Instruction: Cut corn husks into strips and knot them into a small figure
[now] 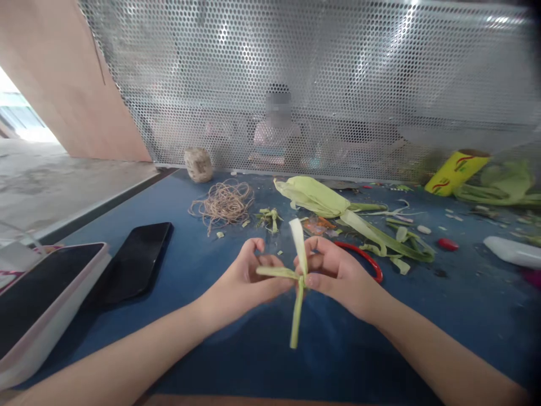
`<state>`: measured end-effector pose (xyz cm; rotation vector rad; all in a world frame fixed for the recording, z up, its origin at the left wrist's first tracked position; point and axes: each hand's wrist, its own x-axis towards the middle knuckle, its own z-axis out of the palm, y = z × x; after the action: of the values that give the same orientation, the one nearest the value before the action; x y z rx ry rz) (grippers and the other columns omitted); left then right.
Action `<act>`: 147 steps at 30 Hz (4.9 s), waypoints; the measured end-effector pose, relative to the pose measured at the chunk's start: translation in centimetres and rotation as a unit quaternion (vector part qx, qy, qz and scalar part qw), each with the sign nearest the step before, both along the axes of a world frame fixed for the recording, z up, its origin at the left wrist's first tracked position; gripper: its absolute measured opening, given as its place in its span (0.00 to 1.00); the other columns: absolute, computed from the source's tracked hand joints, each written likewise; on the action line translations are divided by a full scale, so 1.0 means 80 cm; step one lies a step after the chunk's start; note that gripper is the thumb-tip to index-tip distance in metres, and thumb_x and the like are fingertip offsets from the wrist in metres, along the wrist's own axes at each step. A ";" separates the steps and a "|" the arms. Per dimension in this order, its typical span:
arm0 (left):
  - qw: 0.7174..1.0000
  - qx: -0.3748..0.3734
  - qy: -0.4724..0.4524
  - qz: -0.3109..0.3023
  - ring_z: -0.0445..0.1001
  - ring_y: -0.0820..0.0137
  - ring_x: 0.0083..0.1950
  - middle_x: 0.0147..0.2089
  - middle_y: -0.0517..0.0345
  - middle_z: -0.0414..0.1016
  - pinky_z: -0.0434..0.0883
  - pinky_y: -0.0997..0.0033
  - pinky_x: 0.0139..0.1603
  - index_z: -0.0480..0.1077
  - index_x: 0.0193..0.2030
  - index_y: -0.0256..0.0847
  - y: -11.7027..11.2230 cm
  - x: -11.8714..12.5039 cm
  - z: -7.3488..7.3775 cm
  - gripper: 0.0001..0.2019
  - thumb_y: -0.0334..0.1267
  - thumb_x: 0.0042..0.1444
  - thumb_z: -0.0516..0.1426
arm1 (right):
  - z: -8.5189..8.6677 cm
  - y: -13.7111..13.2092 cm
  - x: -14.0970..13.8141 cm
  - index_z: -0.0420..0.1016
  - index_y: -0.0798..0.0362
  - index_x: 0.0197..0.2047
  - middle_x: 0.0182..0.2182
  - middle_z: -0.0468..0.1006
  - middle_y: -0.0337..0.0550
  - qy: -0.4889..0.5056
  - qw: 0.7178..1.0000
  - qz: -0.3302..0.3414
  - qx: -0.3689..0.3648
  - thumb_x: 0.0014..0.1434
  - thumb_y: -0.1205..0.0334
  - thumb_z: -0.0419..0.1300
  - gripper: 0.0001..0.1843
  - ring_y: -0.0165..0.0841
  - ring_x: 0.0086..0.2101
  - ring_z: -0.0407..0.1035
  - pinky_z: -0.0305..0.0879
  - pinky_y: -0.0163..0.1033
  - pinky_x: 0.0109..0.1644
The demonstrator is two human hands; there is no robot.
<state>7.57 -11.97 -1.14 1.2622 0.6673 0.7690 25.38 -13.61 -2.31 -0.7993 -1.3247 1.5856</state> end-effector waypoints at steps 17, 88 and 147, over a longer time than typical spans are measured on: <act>0.979 -0.198 -0.032 0.023 0.66 0.81 0.18 0.19 0.64 0.71 0.66 0.83 0.20 0.70 0.31 0.35 0.009 0.000 0.007 0.08 0.34 0.46 0.64 | 0.007 -0.004 0.009 0.68 0.50 0.42 0.40 0.71 0.45 -0.360 0.781 -0.279 0.428 0.57 0.67 0.54 0.09 0.37 0.44 0.65 0.55 0.45 0.48; 0.989 -0.093 0.109 -0.023 0.64 0.78 0.23 0.23 0.60 0.71 0.60 0.80 0.23 0.72 0.27 0.35 0.006 -0.003 0.005 0.04 0.35 0.47 0.60 | 0.007 -0.004 0.011 0.70 0.48 0.41 0.35 0.68 0.43 -0.358 0.807 -0.134 0.449 0.55 0.68 0.58 0.10 0.32 0.37 0.67 0.66 0.39 0.41; 0.960 0.024 0.235 -0.148 0.66 0.77 0.27 0.26 0.62 0.72 0.64 0.80 0.28 0.73 0.26 0.35 0.005 0.000 0.030 0.11 0.36 0.55 0.52 | 0.031 -0.009 0.013 0.75 0.52 0.33 0.29 0.77 0.40 -0.275 0.878 -0.065 0.386 0.52 0.71 0.61 0.05 0.30 0.33 0.69 0.64 0.36 0.40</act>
<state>7.56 -11.54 1.28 1.5662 0.8157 0.2357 26.45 -14.32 0.19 -0.8106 -2.0599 0.5996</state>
